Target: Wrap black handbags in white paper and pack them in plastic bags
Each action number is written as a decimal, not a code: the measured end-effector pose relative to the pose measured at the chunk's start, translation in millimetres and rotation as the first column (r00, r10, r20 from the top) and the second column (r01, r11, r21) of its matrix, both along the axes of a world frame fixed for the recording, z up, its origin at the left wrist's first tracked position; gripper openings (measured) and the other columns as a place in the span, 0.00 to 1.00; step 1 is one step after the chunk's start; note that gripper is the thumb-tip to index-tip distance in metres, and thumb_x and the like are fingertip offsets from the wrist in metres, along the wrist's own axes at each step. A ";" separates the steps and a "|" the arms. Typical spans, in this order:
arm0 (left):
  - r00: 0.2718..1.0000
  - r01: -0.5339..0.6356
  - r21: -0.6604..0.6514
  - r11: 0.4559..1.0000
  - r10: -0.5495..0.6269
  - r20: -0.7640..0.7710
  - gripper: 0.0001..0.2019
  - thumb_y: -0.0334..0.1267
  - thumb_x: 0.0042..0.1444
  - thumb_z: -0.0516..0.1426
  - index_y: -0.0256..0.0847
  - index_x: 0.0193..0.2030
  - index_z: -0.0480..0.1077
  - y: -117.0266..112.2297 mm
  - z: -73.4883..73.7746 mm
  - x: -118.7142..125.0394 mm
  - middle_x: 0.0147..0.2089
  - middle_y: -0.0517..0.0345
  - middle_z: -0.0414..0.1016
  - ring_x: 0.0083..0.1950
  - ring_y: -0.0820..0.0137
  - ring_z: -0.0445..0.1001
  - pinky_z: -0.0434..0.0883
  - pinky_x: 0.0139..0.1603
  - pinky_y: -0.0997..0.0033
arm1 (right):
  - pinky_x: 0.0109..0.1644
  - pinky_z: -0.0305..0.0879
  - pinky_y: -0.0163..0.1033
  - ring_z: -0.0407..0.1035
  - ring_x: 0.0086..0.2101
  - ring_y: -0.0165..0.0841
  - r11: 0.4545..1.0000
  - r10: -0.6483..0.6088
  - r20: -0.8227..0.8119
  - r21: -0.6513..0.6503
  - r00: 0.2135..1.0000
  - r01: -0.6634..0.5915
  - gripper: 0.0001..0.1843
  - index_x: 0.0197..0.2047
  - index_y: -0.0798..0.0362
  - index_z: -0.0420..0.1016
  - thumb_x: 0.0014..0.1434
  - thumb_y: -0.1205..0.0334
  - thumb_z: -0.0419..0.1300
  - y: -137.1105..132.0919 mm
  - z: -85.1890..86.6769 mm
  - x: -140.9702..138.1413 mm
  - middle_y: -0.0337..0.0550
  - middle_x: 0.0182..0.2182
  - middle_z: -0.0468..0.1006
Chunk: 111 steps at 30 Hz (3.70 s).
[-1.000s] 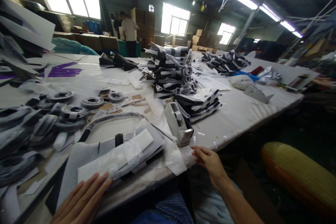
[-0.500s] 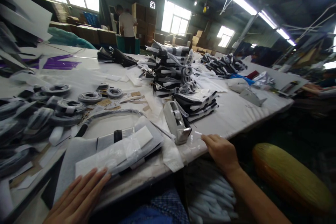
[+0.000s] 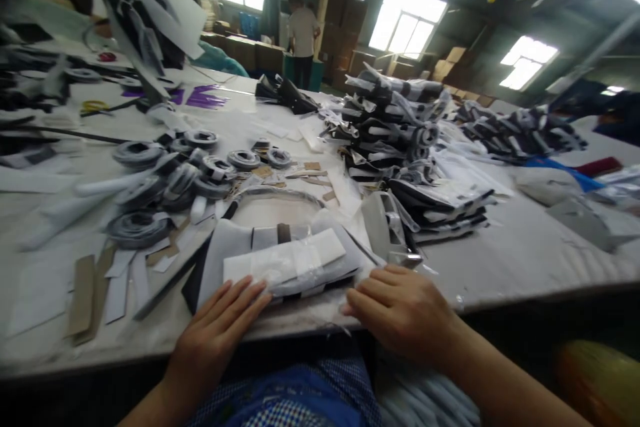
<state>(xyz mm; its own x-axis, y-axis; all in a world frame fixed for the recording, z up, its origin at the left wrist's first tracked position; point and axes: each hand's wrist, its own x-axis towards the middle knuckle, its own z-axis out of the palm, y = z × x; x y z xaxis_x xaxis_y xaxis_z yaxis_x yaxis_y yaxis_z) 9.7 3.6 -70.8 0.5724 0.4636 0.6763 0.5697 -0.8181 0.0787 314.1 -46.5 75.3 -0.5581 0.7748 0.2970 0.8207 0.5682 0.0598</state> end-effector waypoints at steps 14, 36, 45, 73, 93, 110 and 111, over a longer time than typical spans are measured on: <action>0.999 -0.024 -0.025 0.999 0.025 0.035 0.18 0.28 0.70 0.47 0.42 0.60 0.71 -2.2 0.3 3.3 0.63 0.60 0.72 0.65 0.63 0.69 0.67 0.67 0.57 | 0.29 0.54 0.37 0.71 0.27 0.32 0.848 0.437 0.317 -0.456 0.842 -0.269 0.13 0.27 0.52 0.78 0.61 0.58 0.61 128.0 -14.9 -101.4 0.41 0.26 0.80; 0.986 -0.034 -0.088 0.995 0.048 0.159 0.19 0.29 0.71 0.45 0.43 0.62 0.69 -0.9 3.9 8.2 0.56 0.59 0.78 0.62 0.69 0.71 0.64 0.69 0.62 | 0.28 0.59 0.36 0.79 0.31 0.41 0.818 0.512 0.570 -0.552 0.642 -0.163 0.16 0.32 0.53 0.84 0.57 0.48 0.67 155.2 -6.0 -147.3 0.49 0.25 0.83; 0.992 -0.030 -0.039 0.999 0.035 0.122 0.18 0.30 0.71 0.46 0.45 0.59 0.73 -0.3 3.3 5.5 0.56 0.58 0.78 0.63 0.68 0.71 0.65 0.68 0.62 | 0.36 0.61 0.40 0.77 0.32 0.38 0.802 0.546 0.567 -0.565 0.616 -0.191 0.17 0.30 0.51 0.83 0.59 0.46 0.65 160.6 -4.4 -151.0 0.45 0.27 0.83; 0.995 -0.094 0.070 0.993 0.095 -0.010 0.21 0.31 0.72 0.42 0.46 0.61 0.70 0.3 0.2 4.1 0.66 0.65 0.69 0.65 0.68 0.68 0.59 0.70 0.64 | 0.29 0.57 0.34 0.70 0.26 0.31 0.751 0.118 0.036 -0.657 0.992 -0.066 0.15 0.31 0.52 0.81 0.49 0.49 0.71 231.0 -50.9 -108.7 0.38 0.26 0.80; 0.996 0.000 -0.025 1.000 -0.002 -0.093 0.13 0.33 0.69 0.51 0.44 0.50 0.76 -4.4 -7.4 0.7 0.70 0.58 0.63 0.72 0.59 0.57 0.57 0.71 0.53 | 0.69 0.45 0.55 0.50 0.67 0.51 0.741 -0.017 -0.156 -0.666 0.988 -0.092 0.47 0.72 0.54 0.54 0.57 0.43 0.63 160.7 -81.0 -87.5 0.58 0.69 0.57; 0.992 -0.054 -0.174 0.983 0.033 -0.122 0.21 0.32 0.65 0.53 0.39 0.64 0.66 0.4 33.6 8.3 0.62 0.50 0.73 0.64 0.61 0.71 0.70 0.64 0.55 | 0.65 0.57 0.51 0.63 0.61 0.44 0.880 -0.009 -0.246 -0.462 0.969 -0.109 0.25 0.66 0.55 0.66 0.67 0.58 0.53 159.7 -88.5 -87.0 0.56 0.63 0.69; 0.993 -0.030 -0.211 0.977 0.005 -0.116 0.20 0.34 0.66 0.54 0.41 0.64 0.67 1.6 37.4 5.4 0.61 0.51 0.74 0.63 0.62 0.71 0.70 0.63 0.56 | 0.65 0.57 0.52 0.63 0.61 0.46 0.895 -0.027 -0.247 -0.437 0.969 -0.087 0.26 0.65 0.55 0.66 0.67 0.57 0.55 157.3 -83.3 -80.5 0.57 0.63 0.68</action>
<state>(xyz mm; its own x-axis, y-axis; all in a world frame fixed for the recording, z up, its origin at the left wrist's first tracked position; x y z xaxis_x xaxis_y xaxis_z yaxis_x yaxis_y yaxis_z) 15.2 5.1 -33.5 0.6303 0.6005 0.4920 0.5992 -0.7793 0.1834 233.6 110.7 -8.0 -0.5387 0.8406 0.0564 0.7596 0.5135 -0.3990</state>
